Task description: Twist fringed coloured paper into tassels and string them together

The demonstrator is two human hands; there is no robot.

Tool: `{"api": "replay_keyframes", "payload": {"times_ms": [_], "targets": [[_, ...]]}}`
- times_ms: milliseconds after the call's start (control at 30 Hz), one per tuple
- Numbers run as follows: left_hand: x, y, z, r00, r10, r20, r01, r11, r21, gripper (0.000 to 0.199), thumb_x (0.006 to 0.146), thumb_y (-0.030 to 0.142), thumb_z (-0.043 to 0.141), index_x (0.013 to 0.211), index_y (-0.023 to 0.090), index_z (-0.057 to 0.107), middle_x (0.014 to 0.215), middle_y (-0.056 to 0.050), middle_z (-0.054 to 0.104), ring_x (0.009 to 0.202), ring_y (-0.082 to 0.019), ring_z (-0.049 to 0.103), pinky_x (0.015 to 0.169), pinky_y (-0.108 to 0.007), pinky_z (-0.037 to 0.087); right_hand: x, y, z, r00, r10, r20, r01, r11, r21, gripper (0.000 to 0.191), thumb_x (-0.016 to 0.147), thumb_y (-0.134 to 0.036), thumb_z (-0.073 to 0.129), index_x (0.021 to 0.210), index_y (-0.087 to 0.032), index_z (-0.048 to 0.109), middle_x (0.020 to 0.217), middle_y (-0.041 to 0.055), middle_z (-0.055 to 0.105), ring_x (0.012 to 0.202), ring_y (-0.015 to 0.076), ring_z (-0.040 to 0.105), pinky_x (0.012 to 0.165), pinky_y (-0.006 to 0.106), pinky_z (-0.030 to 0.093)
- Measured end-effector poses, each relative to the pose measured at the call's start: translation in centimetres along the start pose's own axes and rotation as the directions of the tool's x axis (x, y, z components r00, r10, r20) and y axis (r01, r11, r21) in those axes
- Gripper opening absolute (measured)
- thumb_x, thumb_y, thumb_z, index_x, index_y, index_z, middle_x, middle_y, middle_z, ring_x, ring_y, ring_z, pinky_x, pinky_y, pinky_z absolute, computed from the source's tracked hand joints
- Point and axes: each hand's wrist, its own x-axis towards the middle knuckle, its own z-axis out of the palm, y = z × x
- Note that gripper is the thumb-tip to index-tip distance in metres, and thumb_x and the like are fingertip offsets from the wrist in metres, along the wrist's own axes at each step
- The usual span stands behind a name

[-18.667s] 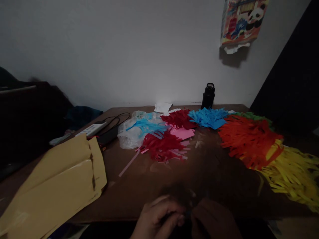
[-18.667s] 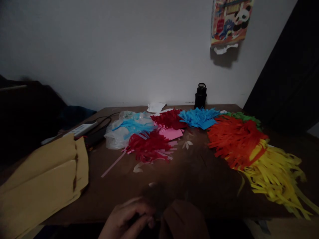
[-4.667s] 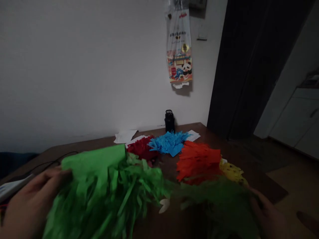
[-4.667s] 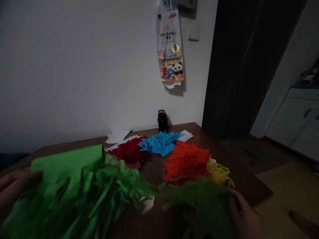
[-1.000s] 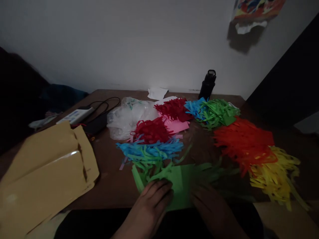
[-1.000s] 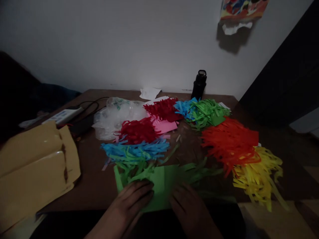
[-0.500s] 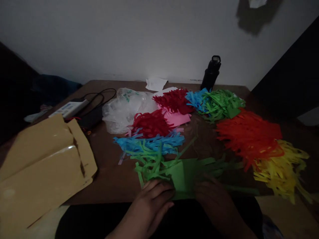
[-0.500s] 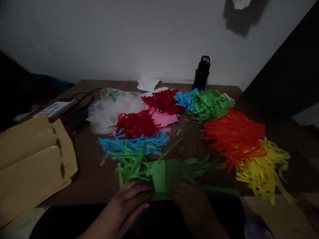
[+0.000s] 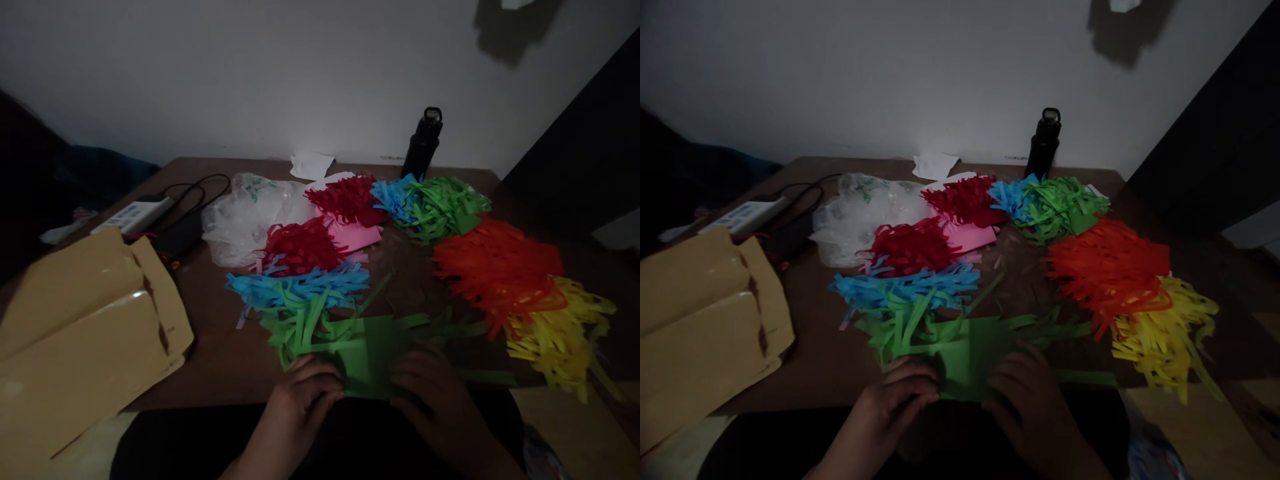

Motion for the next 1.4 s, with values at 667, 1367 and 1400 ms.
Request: {"api": "replay_keyframes", "payload": {"times_ms": [667,1367,1400], "targets": [[-0.1,-0.5,0.0,0.995,-0.084,-0.051,0.08,0.994,-0.078,0.013,0.084,0.023,0.07,0.071,0.02,0.069,0.079,-0.004,0.069,0.076,-0.02,0.068,0.066,-0.03,0.054,0.4,-0.2,-0.1,0.989,0.099,0.112,-0.114,0.983,0.141,0.013,0.088,-0.017,0.064,0.1,-0.023,0.068,0.094,0.0024,0.064,0.093,0.0198,0.058,0.082,0.036,0.047],[2.1,4.9,0.0,0.892,0.07,0.447,-0.244,0.907,0.344,0.062,0.085,0.031,0.067,0.141,0.015,0.045,0.145,-0.015,0.051,0.134,-0.031,0.046,0.104,-0.05,0.047,0.0,-0.3,2.4,0.979,-0.181,0.091,0.197,0.959,-0.204,0.033,0.094,-0.009,0.036,0.112,-0.01,0.064,0.12,0.0133,0.068,0.12,0.0225,0.058,0.106,0.042,0.047],[2.4,4.5,0.3,0.892,0.028,0.452,-0.23,0.887,0.4,0.066,0.085,0.036,0.066,0.142,0.012,0.043,0.147,-0.018,0.047,0.135,-0.035,0.044,0.103,-0.055,0.047,-0.2,-0.3,2.5,0.982,-0.172,0.08,0.185,0.96,-0.21,0.033,0.094,-0.009,0.036,0.11,-0.01,0.065,0.12,0.0135,0.068,0.12,0.0225,0.058,0.105,0.042,0.048]]}}
